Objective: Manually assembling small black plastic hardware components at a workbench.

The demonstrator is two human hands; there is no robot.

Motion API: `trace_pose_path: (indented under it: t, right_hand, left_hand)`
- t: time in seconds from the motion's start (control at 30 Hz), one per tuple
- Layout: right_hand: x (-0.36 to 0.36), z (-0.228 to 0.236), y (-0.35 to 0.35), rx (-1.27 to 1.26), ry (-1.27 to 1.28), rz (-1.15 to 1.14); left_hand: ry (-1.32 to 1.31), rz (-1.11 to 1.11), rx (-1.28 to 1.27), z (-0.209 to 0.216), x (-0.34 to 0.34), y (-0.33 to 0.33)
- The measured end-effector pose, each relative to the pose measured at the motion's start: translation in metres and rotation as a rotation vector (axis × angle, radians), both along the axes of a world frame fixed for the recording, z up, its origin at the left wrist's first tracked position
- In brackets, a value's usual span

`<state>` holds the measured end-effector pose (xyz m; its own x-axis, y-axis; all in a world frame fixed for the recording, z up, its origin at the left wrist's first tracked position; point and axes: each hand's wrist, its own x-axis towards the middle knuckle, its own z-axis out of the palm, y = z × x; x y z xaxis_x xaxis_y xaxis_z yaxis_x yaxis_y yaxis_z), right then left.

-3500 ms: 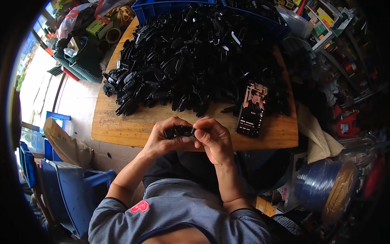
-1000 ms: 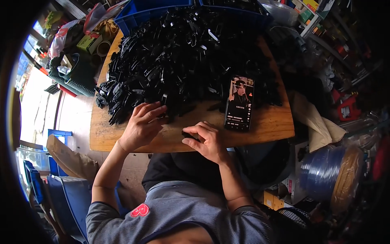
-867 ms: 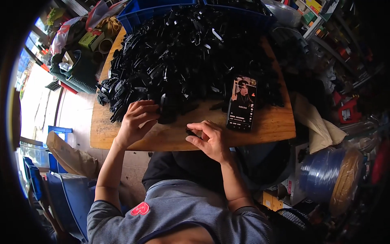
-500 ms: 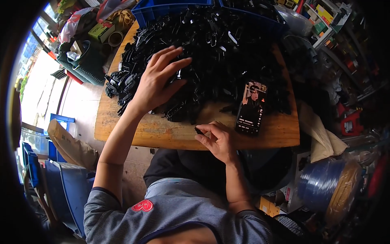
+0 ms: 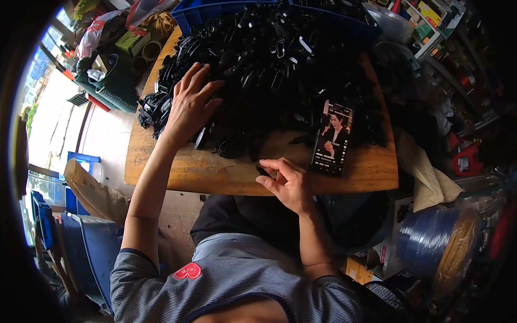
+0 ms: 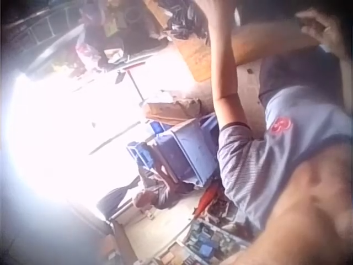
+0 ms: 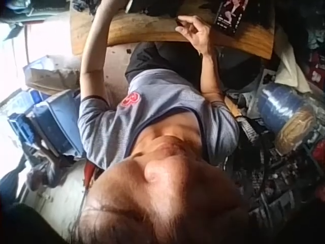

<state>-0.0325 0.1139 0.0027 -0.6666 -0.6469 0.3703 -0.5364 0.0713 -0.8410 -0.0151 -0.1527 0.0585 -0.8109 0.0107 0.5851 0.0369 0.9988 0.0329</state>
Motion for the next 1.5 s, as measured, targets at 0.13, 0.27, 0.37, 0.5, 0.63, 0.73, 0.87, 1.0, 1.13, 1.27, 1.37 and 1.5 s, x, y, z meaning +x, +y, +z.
trace_pose_path:
  t: [0.13, 0.27, 0.37, 0.5, 0.63, 0.73, 0.87, 1.0, 1.13, 1.27, 1.37, 1.5]
  right_hand:
    - [0.002, -0.005, 0.003, -0.082, -0.164, -0.032]
    - [0.006, -0.001, 0.006, -0.272, -0.444, -0.045]
    - [0.006, -0.001, 0.008, -0.274, -0.445, -0.074]
    - [0.006, -0.005, 0.002, -0.398, -0.463, -0.067]
    - [0.017, 0.006, -0.018, -0.516, -0.554, 0.045]
    - [0.019, 0.011, -0.025, -0.507, -0.631, 0.172]
    - [0.022, 0.012, -0.028, -0.459, -0.754, 0.275]
    - [0.026, 0.010, -0.030, -0.385, -0.852, 0.320]
    - [0.035, 0.019, -0.025, -0.353, -1.088, 0.354]
    - [0.039, 0.016, -0.023, -0.382, -1.179, 0.451]
    - [0.046, 0.019, -0.025, -0.282, -0.720, 0.175]
    - [0.040, 0.023, -0.024, -0.209, -0.391, 0.174]
  left_hand:
    - [0.087, -0.228, 0.041, 0.003, 0.012, 0.029]
    - [-0.186, -0.436, -0.076, -0.009, 0.033, 0.059]
    - [-0.183, -0.457, -0.070, -0.023, 0.034, 0.054]
    - [-0.183, -0.491, 0.062, -0.024, 0.039, 0.055]
    - [-0.250, -0.550, 0.429, -0.023, 0.063, 0.065]
    - [-0.141, -0.564, 0.798, -0.032, 0.073, 0.074]
    - [-0.108, -0.481, 1.089, -0.038, 0.088, 0.076]
    - [-0.111, -0.508, 1.083, -0.042, 0.095, 0.074]
    - [-0.131, -0.498, 0.966, -0.046, 0.105, 0.074]
    - [-0.140, -0.516, 1.038, -0.042, 0.106, 0.079]
    - [-0.267, -0.495, 1.344, -0.040, 0.109, 0.085]
    - [-0.298, -0.665, 1.579, -0.050, 0.111, 0.100]
